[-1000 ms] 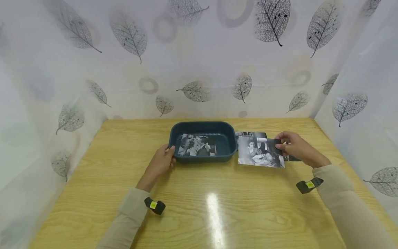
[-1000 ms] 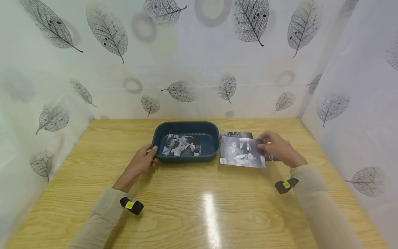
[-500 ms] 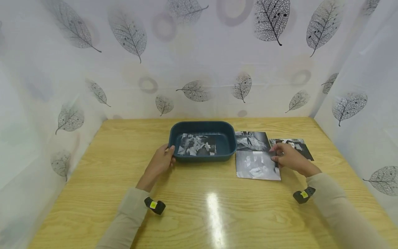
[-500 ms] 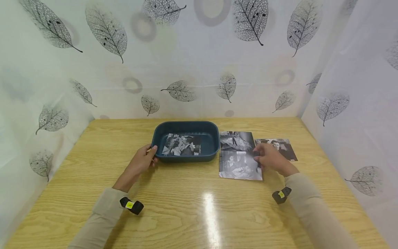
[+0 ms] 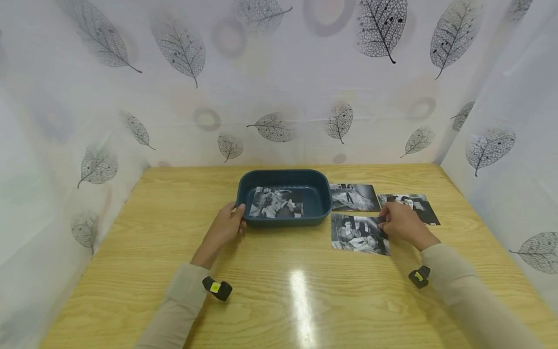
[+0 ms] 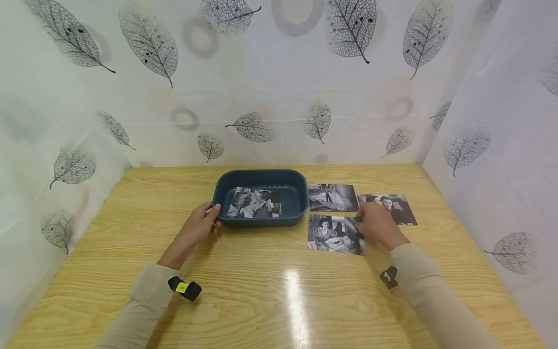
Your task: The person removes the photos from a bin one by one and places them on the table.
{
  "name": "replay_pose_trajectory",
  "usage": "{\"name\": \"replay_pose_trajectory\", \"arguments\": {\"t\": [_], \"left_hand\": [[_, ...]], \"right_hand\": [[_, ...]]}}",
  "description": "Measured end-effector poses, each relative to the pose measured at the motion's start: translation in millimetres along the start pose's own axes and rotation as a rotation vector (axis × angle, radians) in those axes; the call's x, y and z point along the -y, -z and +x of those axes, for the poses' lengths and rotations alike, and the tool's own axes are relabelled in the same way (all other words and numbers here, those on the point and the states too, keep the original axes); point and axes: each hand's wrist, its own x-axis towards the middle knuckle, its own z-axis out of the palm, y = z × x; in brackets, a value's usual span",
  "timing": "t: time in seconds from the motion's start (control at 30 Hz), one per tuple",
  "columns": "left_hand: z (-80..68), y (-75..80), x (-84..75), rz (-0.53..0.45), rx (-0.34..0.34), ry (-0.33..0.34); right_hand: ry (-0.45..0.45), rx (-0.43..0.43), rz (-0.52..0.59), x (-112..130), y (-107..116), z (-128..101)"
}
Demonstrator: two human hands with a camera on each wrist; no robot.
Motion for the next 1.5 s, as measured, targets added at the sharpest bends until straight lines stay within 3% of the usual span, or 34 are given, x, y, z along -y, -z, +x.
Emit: {"name": "replay_pose_trajectory", "arguments": {"t": [1.07,1.23,1.5], "left_hand": [[2.3,0.1,0.6,-0.002,-0.005,0.0],[0.8,0.3,0.3,0.013,-0.01,0.004],[0.1,-0.6,0.0,0.0,-0.002,-0.003]], "right_hand": [[0.019,-0.018,-0.02,2.7,1.3,0.8],[0.087,-0.091,-0.026,15.9,10.3,3.8],[0.215,-0.311,0.037,57.0,36.1,16.1]]}}
